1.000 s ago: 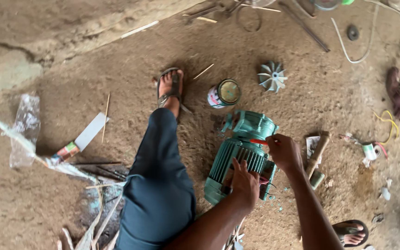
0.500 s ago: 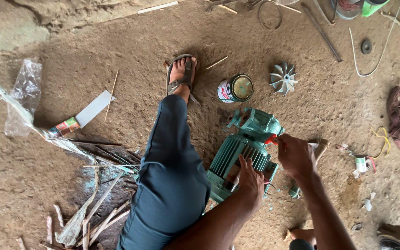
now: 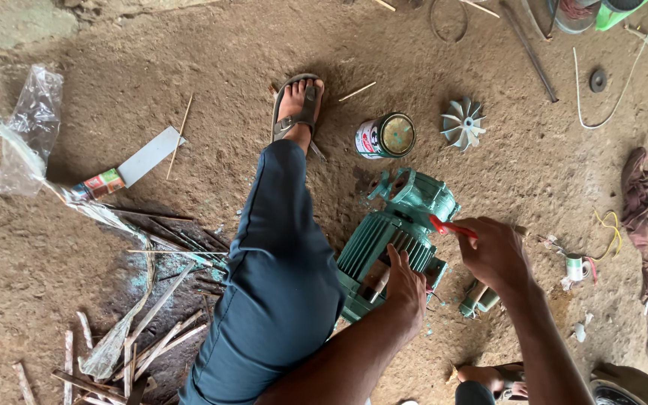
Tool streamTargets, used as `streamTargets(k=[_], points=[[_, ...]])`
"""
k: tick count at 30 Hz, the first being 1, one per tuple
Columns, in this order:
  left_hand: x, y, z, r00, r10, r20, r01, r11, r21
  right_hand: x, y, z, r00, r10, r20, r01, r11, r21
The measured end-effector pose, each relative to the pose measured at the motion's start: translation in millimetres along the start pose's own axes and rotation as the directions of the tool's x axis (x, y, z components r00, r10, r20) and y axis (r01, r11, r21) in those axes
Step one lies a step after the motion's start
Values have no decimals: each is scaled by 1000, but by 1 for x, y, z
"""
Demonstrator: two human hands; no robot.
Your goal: The person paints a teal electric motor with a small brush, repeatedly dipping the brush into a paint can and applying paint to the motor's body and fins. The person holds the motor with one hand while painting with the other.
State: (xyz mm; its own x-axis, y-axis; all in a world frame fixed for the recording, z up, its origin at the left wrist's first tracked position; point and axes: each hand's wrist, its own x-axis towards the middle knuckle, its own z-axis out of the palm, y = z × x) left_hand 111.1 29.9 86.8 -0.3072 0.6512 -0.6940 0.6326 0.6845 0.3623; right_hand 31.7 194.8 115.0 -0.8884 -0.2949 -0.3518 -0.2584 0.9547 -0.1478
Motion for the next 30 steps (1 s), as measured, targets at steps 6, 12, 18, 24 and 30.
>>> streamTargets(k=[6,12,18,24,30], points=[[3,1,1,1000,-26,-7,26,1000,5,11,0,18,978,142,152,-126,986,-111],[3,3,0,1000,-9,-20,9,1000,-11,11,-8,39,999,33,42,-29,994,-104],[2,5,-1,999,-7,-53,5,999,-38,7,-8,65,991,-111,-74,98,983,-158],[3,5,-1,999,-7,-50,4,999,-44,7,-9,74,988,-110,-107,91,982,-168],[7,8,2,996,-6,-83,2,999,-45,4,-20,72,973,-144,-182,132,988,-75]])
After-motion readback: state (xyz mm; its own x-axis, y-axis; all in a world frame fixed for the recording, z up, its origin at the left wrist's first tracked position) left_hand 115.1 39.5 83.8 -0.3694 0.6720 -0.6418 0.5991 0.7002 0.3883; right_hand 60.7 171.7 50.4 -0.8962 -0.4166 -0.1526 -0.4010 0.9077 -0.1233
